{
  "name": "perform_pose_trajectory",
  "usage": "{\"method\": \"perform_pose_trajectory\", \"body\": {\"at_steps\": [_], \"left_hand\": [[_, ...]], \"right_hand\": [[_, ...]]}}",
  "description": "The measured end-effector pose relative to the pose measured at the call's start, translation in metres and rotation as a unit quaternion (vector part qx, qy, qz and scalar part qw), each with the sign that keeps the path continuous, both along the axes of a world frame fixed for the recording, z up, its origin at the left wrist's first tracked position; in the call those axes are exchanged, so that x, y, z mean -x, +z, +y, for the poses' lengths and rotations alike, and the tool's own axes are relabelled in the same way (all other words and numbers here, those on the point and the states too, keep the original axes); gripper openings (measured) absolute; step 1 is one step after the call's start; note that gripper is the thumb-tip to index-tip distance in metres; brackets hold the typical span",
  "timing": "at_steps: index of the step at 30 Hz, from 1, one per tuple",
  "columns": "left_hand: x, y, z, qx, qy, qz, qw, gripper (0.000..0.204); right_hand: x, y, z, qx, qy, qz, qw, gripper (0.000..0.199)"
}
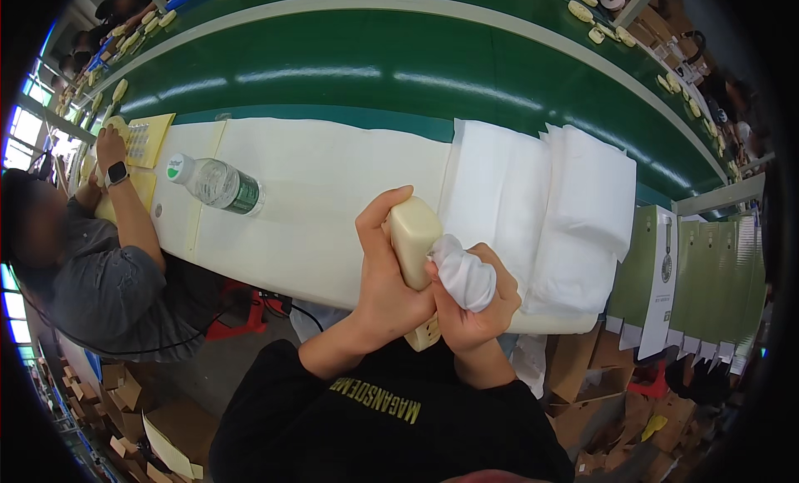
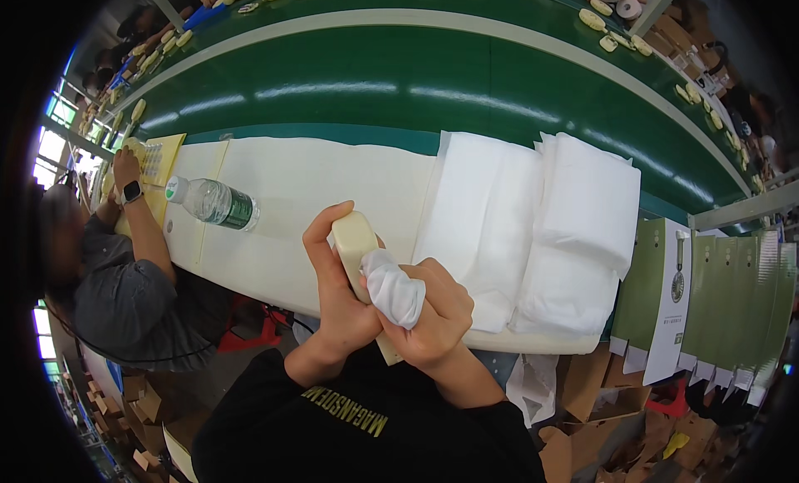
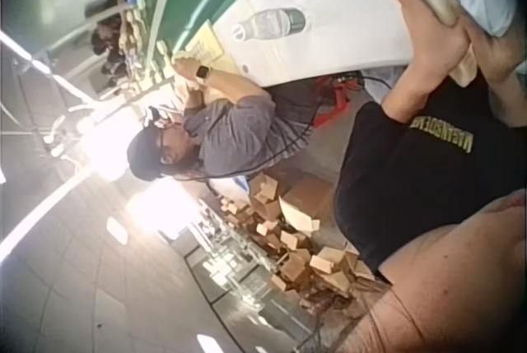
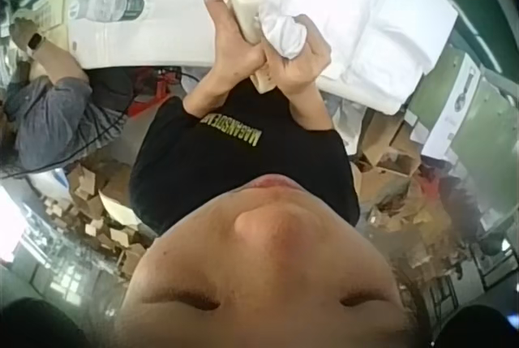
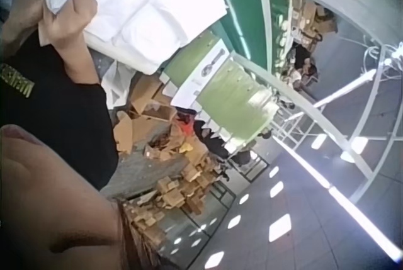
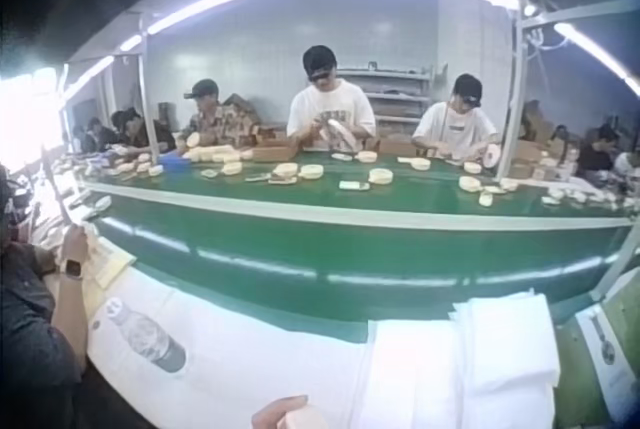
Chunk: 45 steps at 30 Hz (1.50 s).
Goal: The recorder is packaging small handheld electric fans into foam protectors and placing them into boxes on an assembly line.
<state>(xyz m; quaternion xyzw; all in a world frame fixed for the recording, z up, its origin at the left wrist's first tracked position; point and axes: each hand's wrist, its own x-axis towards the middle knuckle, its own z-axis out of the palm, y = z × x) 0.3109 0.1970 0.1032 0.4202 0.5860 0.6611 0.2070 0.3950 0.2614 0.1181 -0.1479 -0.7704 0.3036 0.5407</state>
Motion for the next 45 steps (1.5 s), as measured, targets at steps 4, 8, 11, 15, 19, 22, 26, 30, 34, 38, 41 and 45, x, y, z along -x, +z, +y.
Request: {"method": "perform_pose_trajectory", "body": {"at_steps": [4,8,11,15,19,22,26,30,34,38,41,45], "left_hand": [[0.003,0.001,-0.002,-0.007,-0.001,0.009,1.000,0.075],[0.004,0.001,-0.002,0.012,0.003,0.020,1.000,0.075],[0.007,0.003,-0.002,0.026,0.003,0.018,0.999,0.075],[0.023,0.002,-0.005,-0.028,-0.019,-0.022,0.999,0.079],[0.038,0.013,-0.012,-0.048,-0.061,-0.199,0.977,0.073],[0.057,0.013,-0.020,-0.045,-0.053,-0.053,0.996,0.062],[0.066,0.030,-0.023,0.010,-0.040,0.081,0.996,0.049],[0.065,0.041,-0.022,-0.005,-0.007,0.302,0.953,0.044],[0.018,0.042,-0.014,0.004,-0.051,0.544,0.837,0.052],[-0.013,0.006,-0.010,-0.073,-0.035,0.592,0.802,0.050],[-0.019,-0.022,-0.003,-0.189,0.053,0.546,0.814,0.043],[-0.022,-0.045,-0.001,-0.018,-0.126,0.283,0.951,0.020]], "right_hand": [[0.000,0.005,0.002,-0.002,0.016,-0.034,0.999,0.014],[0.002,0.003,0.001,-0.010,0.005,-0.031,0.999,0.013],[0.003,-0.009,0.002,-0.084,-0.011,0.001,0.996,0.014],[0.018,-0.017,0.010,-0.053,-0.026,0.120,0.991,0.013],[0.054,-0.023,0.032,-0.009,-0.031,-0.050,0.998,0.020],[0.076,-0.039,0.042,0.020,-0.022,-0.164,0.986,0.027],[0.077,-0.055,0.049,-0.116,0.105,-0.322,0.934,0.036],[0.036,0.000,0.052,0.402,0.155,-0.330,0.840,0.036],[-0.017,-0.039,0.033,0.674,0.443,0.059,0.589,0.042],[-0.052,-0.024,0.017,0.644,0.316,-0.018,0.697,0.049],[-0.069,-0.044,0.018,0.608,0.399,0.212,0.653,0.057],[-0.108,-0.061,0.026,0.560,0.274,0.175,0.762,0.069]]}}
